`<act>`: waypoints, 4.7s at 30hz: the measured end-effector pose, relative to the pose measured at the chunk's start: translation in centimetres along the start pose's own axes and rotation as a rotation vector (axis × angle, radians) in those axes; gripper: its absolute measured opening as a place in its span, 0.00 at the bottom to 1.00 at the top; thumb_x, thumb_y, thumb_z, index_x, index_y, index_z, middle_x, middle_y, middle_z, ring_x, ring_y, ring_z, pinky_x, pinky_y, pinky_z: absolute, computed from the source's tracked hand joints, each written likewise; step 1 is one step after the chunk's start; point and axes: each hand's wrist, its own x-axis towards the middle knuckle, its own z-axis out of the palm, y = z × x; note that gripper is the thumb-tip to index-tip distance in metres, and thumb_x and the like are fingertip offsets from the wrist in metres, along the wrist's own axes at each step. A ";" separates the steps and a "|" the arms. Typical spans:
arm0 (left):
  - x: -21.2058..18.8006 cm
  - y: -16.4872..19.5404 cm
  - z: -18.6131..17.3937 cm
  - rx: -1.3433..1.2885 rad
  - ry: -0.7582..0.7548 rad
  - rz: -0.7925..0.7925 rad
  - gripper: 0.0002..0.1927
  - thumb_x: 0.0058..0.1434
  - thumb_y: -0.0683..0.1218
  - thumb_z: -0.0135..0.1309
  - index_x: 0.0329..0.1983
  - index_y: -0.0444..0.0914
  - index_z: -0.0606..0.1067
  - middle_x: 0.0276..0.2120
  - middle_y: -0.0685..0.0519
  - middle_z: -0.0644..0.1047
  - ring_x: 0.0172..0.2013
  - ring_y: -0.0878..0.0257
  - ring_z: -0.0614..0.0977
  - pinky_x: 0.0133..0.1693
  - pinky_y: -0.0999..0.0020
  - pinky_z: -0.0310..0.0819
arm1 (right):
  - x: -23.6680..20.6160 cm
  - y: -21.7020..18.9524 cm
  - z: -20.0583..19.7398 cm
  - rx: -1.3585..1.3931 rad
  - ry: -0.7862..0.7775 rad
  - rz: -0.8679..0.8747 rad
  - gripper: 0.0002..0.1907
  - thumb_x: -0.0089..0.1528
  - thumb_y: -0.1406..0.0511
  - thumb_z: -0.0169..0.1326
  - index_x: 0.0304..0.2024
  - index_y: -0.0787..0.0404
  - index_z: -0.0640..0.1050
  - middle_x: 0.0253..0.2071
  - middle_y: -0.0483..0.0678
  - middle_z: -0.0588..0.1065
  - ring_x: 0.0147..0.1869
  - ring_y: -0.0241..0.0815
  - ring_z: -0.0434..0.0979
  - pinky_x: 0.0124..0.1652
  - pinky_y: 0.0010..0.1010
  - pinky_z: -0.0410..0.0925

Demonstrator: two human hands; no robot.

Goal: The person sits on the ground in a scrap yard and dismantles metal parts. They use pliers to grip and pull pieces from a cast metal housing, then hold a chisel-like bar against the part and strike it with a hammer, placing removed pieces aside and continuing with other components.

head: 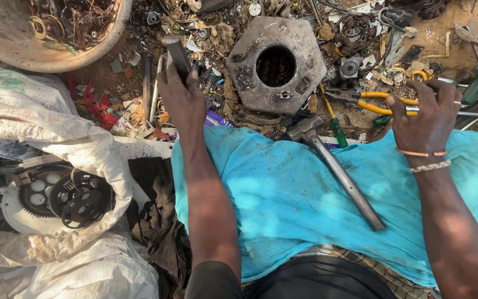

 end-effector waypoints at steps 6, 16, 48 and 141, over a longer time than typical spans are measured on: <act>-0.3 2.8 0.6 -0.926 -0.205 0.040 0.22 0.68 0.51 0.61 0.59 0.37 0.69 0.43 0.47 0.83 0.46 0.60 0.86 0.49 0.59 0.87 | -4.2 -8.0 -6.8 0.128 -0.295 0.068 0.20 0.66 0.55 0.64 0.52 0.62 0.81 0.48 0.54 0.78 0.50 0.53 0.79 0.48 0.42 0.71; -4.7 8.0 5.9 -1.015 -0.520 0.267 0.21 0.65 0.40 0.63 0.58 0.37 0.70 0.48 0.50 0.84 0.51 0.63 0.85 0.53 0.66 0.83 | -10.3 -13.2 -6.9 -0.067 -0.632 0.067 0.28 0.56 0.55 0.62 0.56 0.58 0.77 0.45 0.57 0.75 0.43 0.59 0.79 0.39 0.46 0.73; -4.7 8.5 6.5 -0.806 -0.533 0.419 0.23 0.64 0.50 0.65 0.59 0.43 0.72 0.46 0.50 0.84 0.49 0.61 0.88 0.48 0.63 0.83 | -4.3 -8.6 -5.7 0.448 -1.151 0.731 0.36 0.59 0.64 0.66 0.70 0.60 0.72 0.42 0.66 0.82 0.33 0.55 0.78 0.33 0.44 0.71; 6.0 -0.4 4.9 -1.055 -0.038 -0.238 0.19 0.72 0.53 0.57 0.58 0.36 0.76 0.36 0.53 0.82 0.36 0.67 0.82 0.39 0.67 0.79 | 18.1 -23.4 15.9 -0.409 -0.746 -0.372 0.12 0.59 0.59 0.64 0.38 0.60 0.83 0.34 0.58 0.80 0.35 0.56 0.82 0.34 0.43 0.74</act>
